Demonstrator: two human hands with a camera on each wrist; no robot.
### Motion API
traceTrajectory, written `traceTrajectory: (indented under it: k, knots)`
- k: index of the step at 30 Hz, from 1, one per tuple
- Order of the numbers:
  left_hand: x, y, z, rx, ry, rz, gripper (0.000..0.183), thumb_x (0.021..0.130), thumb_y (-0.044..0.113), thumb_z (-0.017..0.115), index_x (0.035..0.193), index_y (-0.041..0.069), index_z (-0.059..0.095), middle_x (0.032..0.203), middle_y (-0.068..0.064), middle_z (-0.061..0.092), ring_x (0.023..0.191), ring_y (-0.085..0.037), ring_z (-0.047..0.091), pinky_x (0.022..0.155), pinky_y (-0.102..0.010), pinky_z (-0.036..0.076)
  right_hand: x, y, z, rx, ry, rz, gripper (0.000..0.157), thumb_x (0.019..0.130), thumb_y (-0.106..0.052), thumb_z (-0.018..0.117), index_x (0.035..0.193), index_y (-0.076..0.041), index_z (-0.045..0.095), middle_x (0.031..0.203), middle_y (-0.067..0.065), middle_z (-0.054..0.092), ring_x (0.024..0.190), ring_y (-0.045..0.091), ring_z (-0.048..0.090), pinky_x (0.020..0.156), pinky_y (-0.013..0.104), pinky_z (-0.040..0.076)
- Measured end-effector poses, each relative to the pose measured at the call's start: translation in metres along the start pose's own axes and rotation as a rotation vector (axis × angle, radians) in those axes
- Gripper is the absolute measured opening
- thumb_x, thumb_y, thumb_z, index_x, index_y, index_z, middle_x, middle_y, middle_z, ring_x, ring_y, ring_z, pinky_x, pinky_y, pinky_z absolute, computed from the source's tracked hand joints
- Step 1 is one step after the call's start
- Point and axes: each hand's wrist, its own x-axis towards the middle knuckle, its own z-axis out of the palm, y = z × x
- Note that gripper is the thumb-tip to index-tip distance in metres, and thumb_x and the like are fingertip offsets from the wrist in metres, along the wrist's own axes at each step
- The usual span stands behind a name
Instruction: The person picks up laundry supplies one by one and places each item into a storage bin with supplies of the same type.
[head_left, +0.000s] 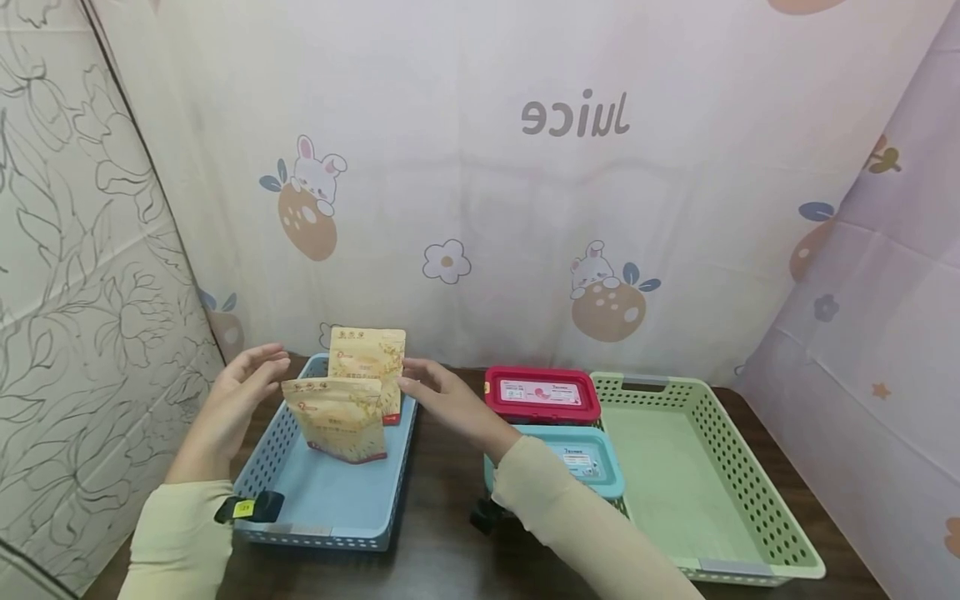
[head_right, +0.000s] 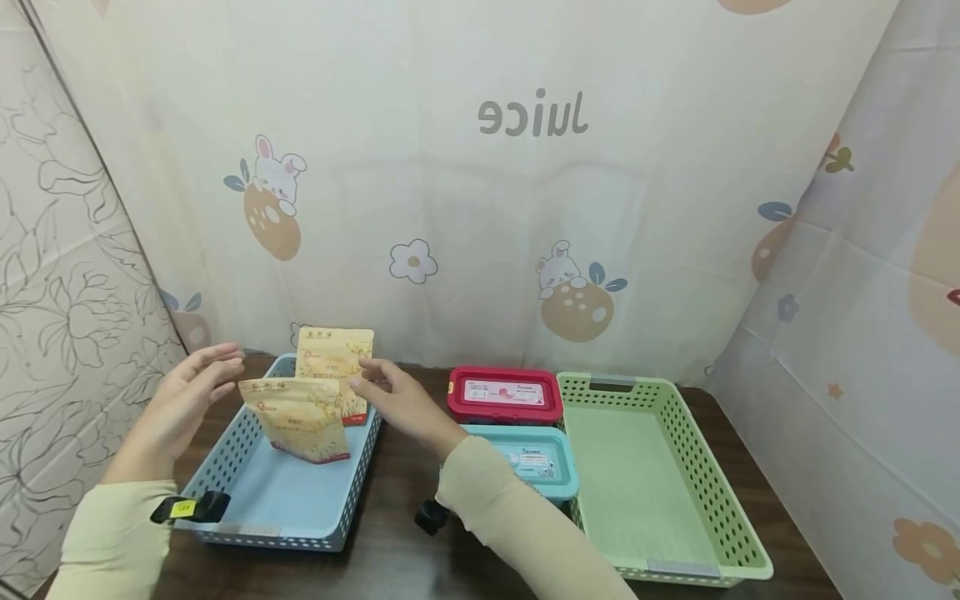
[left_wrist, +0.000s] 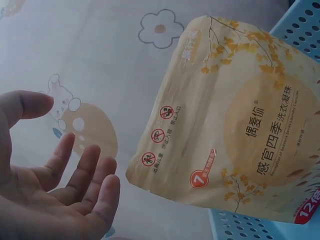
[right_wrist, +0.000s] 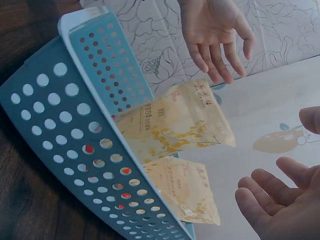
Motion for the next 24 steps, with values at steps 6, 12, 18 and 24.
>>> traceTrajectory:
  k: [6,12,18,24]
  knots:
    - [0.000,0.003,0.004,-0.019,-0.039,-0.022,0.073,0.102,0.045,0.055,0.155,0.003,0.028,0.156,-0.024,0.031,0.141,-0.046,0.029,0.112,-0.069,0.021,-0.003,0.007,-0.003,-0.005,0.003,0.004,0.058,0.095,-0.058,0.058,0.148,-0.035,0.046,0.146,-0.008,0.048,0.139,0.024,0.040,0.107,0.055,0.042]
    - [-0.001,0.003,0.009,-0.056,-0.076,-0.024,0.069,0.103,0.040,0.055,0.154,0.003,0.028,0.156,-0.023,0.030,0.142,-0.042,0.030,0.114,-0.064,0.022,-0.008,0.010,-0.010,0.004,-0.010,0.020,0.063,0.093,-0.062,0.059,0.147,-0.033,0.047,0.147,-0.008,0.048,0.133,0.022,0.048,0.105,0.052,0.045]
    - [-0.003,0.009,0.018,-0.072,-0.124,0.013,0.067,0.104,0.039,0.053,0.153,0.000,0.029,0.154,-0.021,0.032,0.140,-0.037,0.032,0.115,-0.058,0.026,-0.014,0.012,-0.018,0.032,-0.007,0.021,0.057,0.093,-0.061,0.059,0.144,-0.035,0.051,0.145,-0.004,0.050,0.125,0.022,0.055,0.104,0.050,0.046]
    - [-0.004,0.014,0.030,-0.053,-0.173,0.042,0.061,0.104,0.035,0.053,0.150,0.000,0.034,0.151,-0.018,0.037,0.137,-0.032,0.037,0.112,-0.050,0.033,-0.025,0.012,-0.028,0.047,-0.016,0.008,0.051,0.100,-0.050,0.056,0.146,-0.030,0.049,0.145,0.004,0.052,0.126,0.023,0.055,0.105,0.053,0.044]
